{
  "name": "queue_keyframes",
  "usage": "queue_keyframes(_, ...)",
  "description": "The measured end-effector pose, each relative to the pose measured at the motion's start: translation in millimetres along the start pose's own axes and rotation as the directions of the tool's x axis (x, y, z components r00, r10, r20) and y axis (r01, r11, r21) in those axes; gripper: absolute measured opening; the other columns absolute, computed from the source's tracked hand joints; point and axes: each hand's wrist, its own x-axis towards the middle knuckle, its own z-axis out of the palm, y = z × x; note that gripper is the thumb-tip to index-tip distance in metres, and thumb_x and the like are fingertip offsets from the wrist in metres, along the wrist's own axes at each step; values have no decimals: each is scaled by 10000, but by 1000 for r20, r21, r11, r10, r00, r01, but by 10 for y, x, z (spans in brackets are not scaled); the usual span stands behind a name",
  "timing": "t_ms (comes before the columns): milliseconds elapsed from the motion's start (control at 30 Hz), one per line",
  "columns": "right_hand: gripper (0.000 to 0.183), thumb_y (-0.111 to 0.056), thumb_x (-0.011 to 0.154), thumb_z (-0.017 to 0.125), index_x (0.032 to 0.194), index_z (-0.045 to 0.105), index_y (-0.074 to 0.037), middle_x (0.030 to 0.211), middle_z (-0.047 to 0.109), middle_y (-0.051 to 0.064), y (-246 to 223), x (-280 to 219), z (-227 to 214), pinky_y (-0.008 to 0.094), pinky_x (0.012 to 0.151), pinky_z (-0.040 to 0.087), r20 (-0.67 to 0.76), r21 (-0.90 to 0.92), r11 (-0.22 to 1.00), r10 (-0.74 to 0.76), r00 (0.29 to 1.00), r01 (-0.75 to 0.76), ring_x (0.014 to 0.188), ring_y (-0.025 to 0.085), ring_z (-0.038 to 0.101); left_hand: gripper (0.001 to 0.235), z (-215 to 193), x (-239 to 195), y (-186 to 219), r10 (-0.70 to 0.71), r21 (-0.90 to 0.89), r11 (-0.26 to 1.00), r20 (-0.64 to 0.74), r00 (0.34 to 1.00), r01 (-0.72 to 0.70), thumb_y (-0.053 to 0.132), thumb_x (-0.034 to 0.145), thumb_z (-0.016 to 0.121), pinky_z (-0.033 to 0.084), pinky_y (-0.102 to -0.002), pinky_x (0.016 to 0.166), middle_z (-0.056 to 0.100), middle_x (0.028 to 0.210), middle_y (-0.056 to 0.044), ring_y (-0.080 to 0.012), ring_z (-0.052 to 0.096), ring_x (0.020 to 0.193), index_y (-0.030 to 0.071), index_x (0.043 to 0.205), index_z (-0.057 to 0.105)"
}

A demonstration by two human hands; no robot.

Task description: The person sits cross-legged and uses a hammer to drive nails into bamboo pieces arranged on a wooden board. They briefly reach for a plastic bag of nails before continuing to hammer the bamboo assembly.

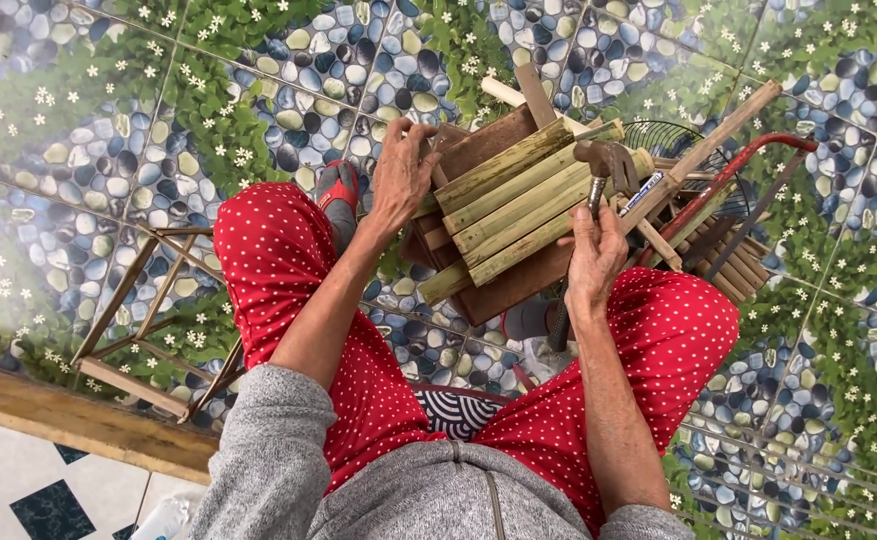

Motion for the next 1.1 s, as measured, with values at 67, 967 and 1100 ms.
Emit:
queue_keyframes(67, 269, -245, 1095, 601, 1010, 687, -4, 783, 578, 123, -228, -47, 47, 268, 516, 525, 30, 64, 998, 13, 999, -15, 571, 193, 654, 313, 3, 11, -40, 6, -22, 1000, -2, 1000, -6, 203, 972, 733, 569, -606, 860, 501, 1246, -89, -470, 619, 1126, 204, 1260, 611)
queue_keyframes(967, 312, -336, 1073, 625, 936, 702, -66, 566, 503, 28, -525, -356, 342, 216, 435, 441, 438, 61, 986, 111, 892, -153, 462, 72, 492, 151, 125, -746, 311, -10, -202, 979, -204, 979, -32, 205, 942, 786, 423, -602, 1082, 534, 1385, -65, -413, 559, 1317, 249, 1050, 690)
queue_keyframes(1100, 318, -327, 1086, 606, 941, 697, -59, 568, 503, 34, -543, -355, 320, 229, 448, 446, 451, 46, 990, 99, 887, -134, 472, 80, 492, 111, 132, -726, 331, 13, -197, 978, -268, 963, -68, 161, 963, 762, 424, -586, 1066, 567, 1314, -69, -408, 558, 1284, 234, 973, 679)
